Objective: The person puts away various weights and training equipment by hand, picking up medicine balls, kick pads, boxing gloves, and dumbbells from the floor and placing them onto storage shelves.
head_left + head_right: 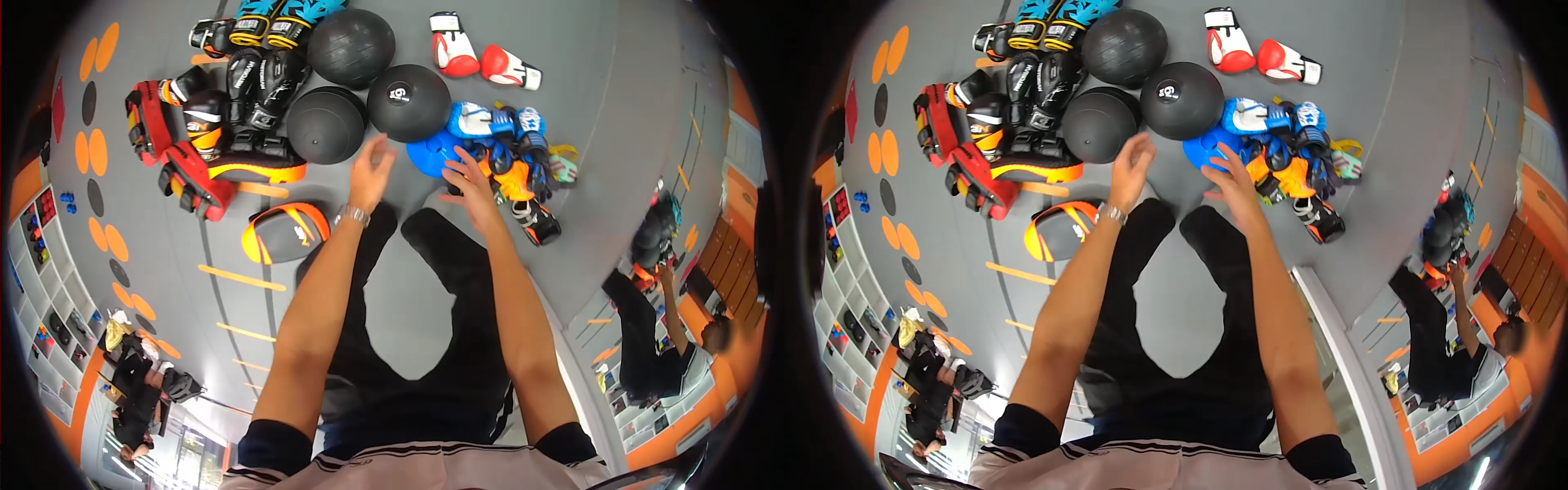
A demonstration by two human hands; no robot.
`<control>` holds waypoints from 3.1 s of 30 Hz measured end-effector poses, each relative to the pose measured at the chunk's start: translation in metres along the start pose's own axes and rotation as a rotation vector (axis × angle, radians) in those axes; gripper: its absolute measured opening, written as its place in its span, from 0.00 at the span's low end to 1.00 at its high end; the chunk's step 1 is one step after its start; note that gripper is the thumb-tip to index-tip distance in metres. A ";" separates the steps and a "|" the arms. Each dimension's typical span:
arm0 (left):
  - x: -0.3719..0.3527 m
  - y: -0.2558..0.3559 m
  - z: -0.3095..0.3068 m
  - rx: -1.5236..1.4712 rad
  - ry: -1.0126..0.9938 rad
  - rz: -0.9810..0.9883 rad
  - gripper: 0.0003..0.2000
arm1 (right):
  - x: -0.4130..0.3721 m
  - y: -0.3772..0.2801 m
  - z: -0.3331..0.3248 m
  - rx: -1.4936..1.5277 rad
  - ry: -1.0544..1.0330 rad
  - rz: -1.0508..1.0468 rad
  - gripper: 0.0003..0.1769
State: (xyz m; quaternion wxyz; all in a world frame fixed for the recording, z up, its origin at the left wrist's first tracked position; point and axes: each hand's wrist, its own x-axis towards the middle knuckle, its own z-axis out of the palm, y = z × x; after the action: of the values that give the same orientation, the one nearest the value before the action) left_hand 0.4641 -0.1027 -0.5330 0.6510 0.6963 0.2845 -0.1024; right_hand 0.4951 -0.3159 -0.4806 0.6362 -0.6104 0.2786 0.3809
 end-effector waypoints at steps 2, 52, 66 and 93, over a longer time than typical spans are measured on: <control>0.063 -0.024 0.017 0.153 0.063 0.138 0.20 | 0.058 0.025 0.007 0.067 0.033 0.025 0.50; 0.055 -0.063 0.020 -0.990 0.062 -0.229 0.32 | 0.142 -0.033 -0.023 0.099 -0.099 -0.118 0.42; -0.397 0.169 -0.130 -1.135 0.494 -0.050 0.40 | -0.293 -0.145 0.157 -0.271 -0.580 0.130 0.42; -0.823 0.128 -0.584 -0.925 1.173 0.501 0.48 | -0.635 0.089 0.695 -0.597 -1.522 -0.288 0.61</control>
State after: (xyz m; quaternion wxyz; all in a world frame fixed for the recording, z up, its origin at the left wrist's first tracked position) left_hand -0.2744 0.2454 0.0744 0.6218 0.3384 0.4298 0.5604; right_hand -0.0070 0.2770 0.0585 0.5044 -0.3587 -0.4218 0.6626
